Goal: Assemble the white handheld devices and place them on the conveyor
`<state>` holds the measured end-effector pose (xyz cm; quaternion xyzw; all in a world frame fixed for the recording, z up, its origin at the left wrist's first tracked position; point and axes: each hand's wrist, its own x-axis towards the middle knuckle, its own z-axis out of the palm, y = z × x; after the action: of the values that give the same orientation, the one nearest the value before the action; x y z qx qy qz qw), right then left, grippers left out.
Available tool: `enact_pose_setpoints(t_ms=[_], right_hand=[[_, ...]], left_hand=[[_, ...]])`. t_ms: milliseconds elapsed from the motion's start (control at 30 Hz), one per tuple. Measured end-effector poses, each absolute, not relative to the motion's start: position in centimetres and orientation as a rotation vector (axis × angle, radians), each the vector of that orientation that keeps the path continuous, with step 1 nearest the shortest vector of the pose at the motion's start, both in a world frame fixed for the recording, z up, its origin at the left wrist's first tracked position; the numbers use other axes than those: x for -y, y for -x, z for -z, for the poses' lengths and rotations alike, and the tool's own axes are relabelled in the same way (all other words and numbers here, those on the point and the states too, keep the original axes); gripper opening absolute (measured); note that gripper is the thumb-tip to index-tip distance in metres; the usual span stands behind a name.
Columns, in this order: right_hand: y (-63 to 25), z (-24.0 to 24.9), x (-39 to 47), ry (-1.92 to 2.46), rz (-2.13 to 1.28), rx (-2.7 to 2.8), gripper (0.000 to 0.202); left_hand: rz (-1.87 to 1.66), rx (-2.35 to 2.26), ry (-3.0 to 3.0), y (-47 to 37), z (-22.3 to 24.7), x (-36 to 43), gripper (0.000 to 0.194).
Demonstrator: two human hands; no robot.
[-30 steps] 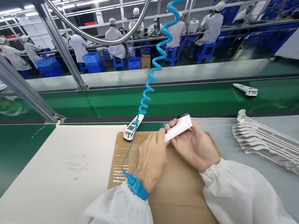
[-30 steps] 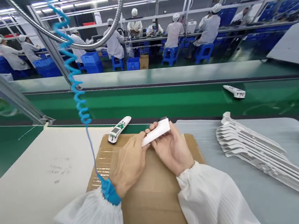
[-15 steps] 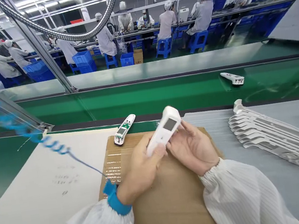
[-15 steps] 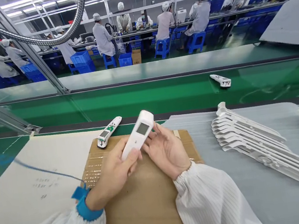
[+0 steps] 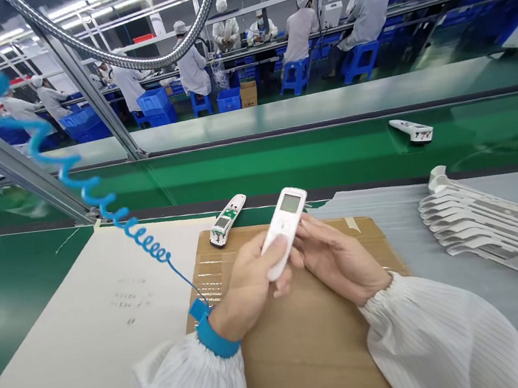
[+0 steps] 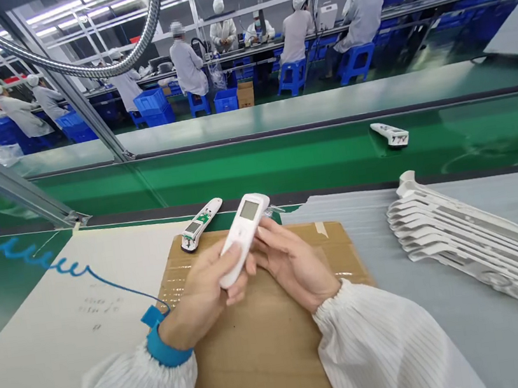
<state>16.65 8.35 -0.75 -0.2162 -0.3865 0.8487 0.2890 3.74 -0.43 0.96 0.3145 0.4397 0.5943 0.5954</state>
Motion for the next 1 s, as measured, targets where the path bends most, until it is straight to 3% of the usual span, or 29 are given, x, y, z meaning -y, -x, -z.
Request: enact_pose_setpoints(t_ms=[133,233,300,567,833,1000], right_hand=[[-16.8,1.4,-8.7,0.715,-2.198,0.957,0.025],[-16.7,1.6,-8.8,0.717,-2.208,0.906,0.025],[-16.7,1.5,-8.7,0.7,-2.226,0.894,0.025],[-16.5,1.1,-8.5,0.713,-2.158,1.006,0.026],[-16.6,1.2,-8.7,0.719,-2.192,0.895,0.028],[-16.5,1.9,-8.6,0.761,-2.093,0.987,0.036]], left_hand=[[-1.577,-1.608,-0.904,1.8,-3.3,-1.4,0.029],[-1.092,-2.228,-0.821,8.2,-5.0,-3.3,0.011],[-0.94,-2.343,-0.759,11.9,-5.6,-4.7,0.006],[-0.94,-2.58,-0.941,15.9,-6.9,-10.6,0.013],[-0.57,-2.235,-1.365,6.5,-4.3,-9.7,0.033],[-0.783,-2.233,-1.46,3.1,-4.6,-7.7,0.027]])
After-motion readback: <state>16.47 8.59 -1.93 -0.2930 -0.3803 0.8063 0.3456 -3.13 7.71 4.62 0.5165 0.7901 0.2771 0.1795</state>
